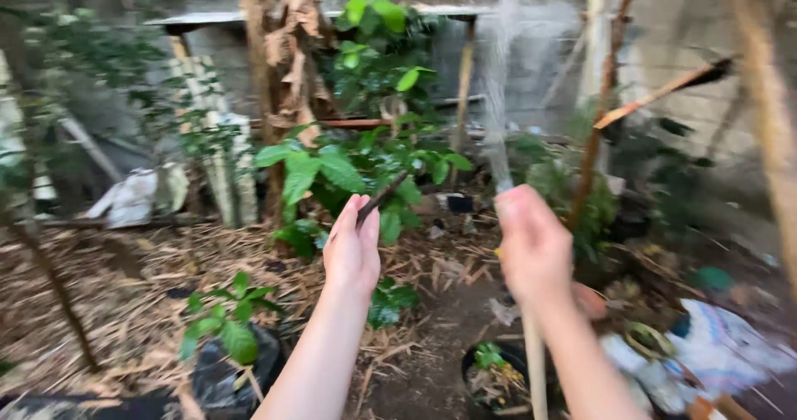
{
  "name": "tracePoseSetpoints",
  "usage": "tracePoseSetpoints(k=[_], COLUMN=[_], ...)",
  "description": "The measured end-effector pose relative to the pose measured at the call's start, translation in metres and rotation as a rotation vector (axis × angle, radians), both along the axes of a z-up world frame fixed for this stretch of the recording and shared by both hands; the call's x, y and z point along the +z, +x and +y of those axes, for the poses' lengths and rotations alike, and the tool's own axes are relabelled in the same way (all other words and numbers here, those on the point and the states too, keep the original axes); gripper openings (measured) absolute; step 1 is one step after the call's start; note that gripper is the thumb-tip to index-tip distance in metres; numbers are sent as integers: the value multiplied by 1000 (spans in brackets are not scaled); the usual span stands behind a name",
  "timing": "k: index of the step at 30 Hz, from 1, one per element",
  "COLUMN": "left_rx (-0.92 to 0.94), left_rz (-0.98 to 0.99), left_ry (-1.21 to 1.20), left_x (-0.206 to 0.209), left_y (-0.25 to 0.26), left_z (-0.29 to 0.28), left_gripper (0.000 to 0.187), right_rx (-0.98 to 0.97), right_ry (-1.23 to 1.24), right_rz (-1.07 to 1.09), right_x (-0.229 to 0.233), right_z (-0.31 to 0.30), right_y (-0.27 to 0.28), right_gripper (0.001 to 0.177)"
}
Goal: The person holds a water hose and sprays water across the soil, foliage, and potted plants throughout the outdoor garden area.
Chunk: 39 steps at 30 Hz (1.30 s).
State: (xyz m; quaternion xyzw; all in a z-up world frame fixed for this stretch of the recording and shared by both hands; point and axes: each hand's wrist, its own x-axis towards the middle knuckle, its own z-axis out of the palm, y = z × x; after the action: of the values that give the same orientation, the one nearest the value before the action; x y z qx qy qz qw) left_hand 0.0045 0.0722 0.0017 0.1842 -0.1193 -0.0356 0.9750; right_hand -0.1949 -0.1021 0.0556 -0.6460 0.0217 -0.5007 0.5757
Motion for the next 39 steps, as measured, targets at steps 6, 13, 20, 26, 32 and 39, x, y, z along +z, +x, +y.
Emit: tracePoseSetpoints(k=[6,13,20,26,32,39], left_rx=[173,437,662,743,829,871], left_rz=[9,30,132,7,23,34], left_ry=[0,-1,-2,-14,-14,-50], left_x=[-11,-46,-17,43,52,62], left_y=[-3,0,-20,-46,-60,-72], left_z=[79,170,262,317,367,402], left_gripper=[34,30,26,25,24,21], right_rx=[146,494,635,692,792,812], right_ry=[-111,-187,-458,-475,-400,-523], right_rz=[80,46,-332,-499,-337,-616], right_x=[14,-10,23,82,118,148], right_z=[44,125,218,270,309,346], right_y=[39,86,88,91,84,77], right_gripper=[26,22,22,22,21,21])
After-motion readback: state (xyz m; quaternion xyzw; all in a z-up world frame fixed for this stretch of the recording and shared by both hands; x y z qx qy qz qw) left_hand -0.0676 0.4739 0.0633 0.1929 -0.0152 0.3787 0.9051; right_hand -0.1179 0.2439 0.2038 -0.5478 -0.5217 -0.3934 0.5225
